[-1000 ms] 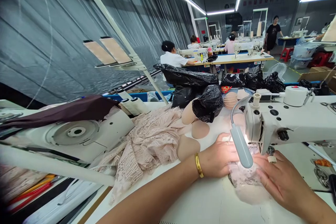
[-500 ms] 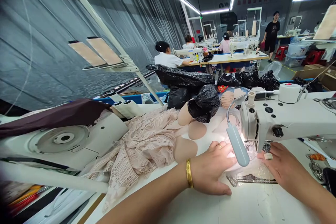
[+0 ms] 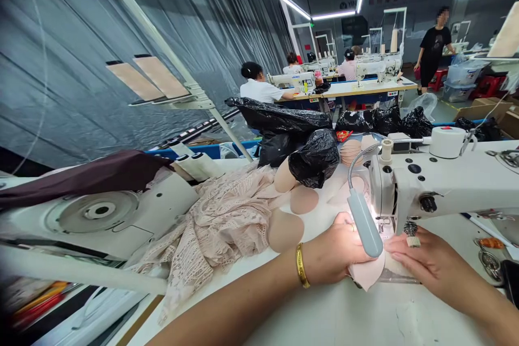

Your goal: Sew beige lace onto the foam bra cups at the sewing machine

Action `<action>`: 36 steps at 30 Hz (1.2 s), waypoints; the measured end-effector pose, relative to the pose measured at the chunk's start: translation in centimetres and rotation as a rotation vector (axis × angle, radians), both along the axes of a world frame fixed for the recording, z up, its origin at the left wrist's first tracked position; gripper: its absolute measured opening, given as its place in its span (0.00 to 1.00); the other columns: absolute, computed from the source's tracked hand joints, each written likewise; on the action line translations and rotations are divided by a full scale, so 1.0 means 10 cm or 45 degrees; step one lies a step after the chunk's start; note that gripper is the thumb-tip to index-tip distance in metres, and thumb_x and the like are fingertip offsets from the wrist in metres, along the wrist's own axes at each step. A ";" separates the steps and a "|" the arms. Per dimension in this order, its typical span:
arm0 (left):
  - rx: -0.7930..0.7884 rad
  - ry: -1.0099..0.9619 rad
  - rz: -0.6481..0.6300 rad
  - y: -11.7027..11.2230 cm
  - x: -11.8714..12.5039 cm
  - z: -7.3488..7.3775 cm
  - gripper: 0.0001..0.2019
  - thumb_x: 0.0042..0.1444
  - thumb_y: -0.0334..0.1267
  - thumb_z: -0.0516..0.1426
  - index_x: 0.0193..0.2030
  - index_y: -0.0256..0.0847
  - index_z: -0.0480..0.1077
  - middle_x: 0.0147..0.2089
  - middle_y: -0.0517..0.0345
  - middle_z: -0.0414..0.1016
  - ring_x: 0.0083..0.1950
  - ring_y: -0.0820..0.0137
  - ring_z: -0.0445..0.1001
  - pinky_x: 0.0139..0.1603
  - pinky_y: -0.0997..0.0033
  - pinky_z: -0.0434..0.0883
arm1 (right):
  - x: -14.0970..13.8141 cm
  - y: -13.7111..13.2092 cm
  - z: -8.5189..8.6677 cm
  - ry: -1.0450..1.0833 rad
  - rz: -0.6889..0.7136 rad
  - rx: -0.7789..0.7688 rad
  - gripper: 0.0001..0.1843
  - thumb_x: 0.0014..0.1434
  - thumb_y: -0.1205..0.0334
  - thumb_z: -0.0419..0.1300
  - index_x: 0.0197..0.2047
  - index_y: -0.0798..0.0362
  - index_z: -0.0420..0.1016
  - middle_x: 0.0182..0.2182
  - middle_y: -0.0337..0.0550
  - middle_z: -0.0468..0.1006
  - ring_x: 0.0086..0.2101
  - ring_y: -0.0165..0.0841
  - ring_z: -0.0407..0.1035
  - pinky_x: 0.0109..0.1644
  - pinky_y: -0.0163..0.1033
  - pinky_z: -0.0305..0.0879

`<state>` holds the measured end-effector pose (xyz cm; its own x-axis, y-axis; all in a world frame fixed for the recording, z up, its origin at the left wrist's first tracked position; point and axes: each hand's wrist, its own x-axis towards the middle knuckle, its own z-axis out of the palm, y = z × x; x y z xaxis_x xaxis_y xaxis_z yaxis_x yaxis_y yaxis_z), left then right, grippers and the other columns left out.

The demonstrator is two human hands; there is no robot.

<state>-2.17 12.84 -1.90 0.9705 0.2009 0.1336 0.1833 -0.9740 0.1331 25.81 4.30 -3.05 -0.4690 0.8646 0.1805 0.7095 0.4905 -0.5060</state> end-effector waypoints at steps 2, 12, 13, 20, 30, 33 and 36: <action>0.029 -0.044 -0.005 0.05 0.00 -0.01 0.12 0.59 0.26 0.58 0.46 0.45 0.75 0.55 0.60 0.81 0.52 0.64 0.75 0.53 0.56 0.58 | -0.10 0.04 -0.06 -0.094 -0.019 0.099 0.18 0.74 0.54 0.51 0.54 0.37 0.83 0.46 0.42 0.86 0.45 0.44 0.78 0.56 0.51 0.74; 0.033 -0.034 0.047 0.18 0.02 0.02 0.13 0.58 0.24 0.59 0.44 0.45 0.76 0.52 0.60 0.82 0.53 0.63 0.75 0.56 0.53 0.54 | -0.07 0.08 -0.26 -0.373 -0.110 0.484 0.21 0.74 0.56 0.51 0.65 0.40 0.74 0.49 0.42 0.85 0.49 0.48 0.75 0.51 0.54 0.73; 0.021 -0.037 0.050 0.19 0.02 0.02 0.12 0.58 0.24 0.59 0.44 0.45 0.77 0.51 0.60 0.83 0.52 0.63 0.75 0.57 0.52 0.53 | -0.07 0.08 -0.26 -0.364 -0.117 0.477 0.21 0.74 0.55 0.51 0.65 0.40 0.75 0.48 0.43 0.85 0.49 0.48 0.75 0.52 0.54 0.73; -0.039 -0.058 0.045 0.24 0.00 -0.01 0.12 0.54 0.23 0.59 0.41 0.43 0.75 0.54 0.59 0.82 0.57 0.60 0.74 0.57 0.50 0.51 | -0.12 0.06 -0.23 -0.321 -0.142 0.491 0.20 0.74 0.55 0.50 0.62 0.41 0.78 0.51 0.44 0.85 0.52 0.47 0.75 0.53 0.51 0.71; 0.001 -0.047 0.089 0.20 0.03 -0.02 0.08 0.57 0.26 0.60 0.40 0.43 0.76 0.51 0.59 0.83 0.51 0.62 0.75 0.54 0.50 0.51 | -0.05 0.03 -0.30 -0.376 -0.179 0.429 0.20 0.74 0.54 0.50 0.62 0.40 0.77 0.47 0.42 0.86 0.50 0.46 0.77 0.50 0.50 0.76; 0.011 -0.058 0.094 0.20 0.03 -0.03 0.08 0.58 0.27 0.60 0.40 0.43 0.76 0.51 0.59 0.83 0.51 0.63 0.75 0.55 0.51 0.51 | 0.00 0.02 -0.40 -0.374 -0.266 0.455 0.22 0.75 0.50 0.47 0.54 0.43 0.82 0.45 0.46 0.86 0.52 0.49 0.77 0.51 0.52 0.77; 0.026 -0.051 0.104 0.21 0.04 -0.03 0.07 0.59 0.29 0.60 0.40 0.43 0.77 0.49 0.59 0.83 0.51 0.63 0.75 0.55 0.51 0.52 | 0.02 0.03 -0.45 -0.297 -0.358 0.500 0.23 0.74 0.47 0.47 0.50 0.48 0.81 0.48 0.52 0.84 0.53 0.49 0.76 0.55 0.54 0.77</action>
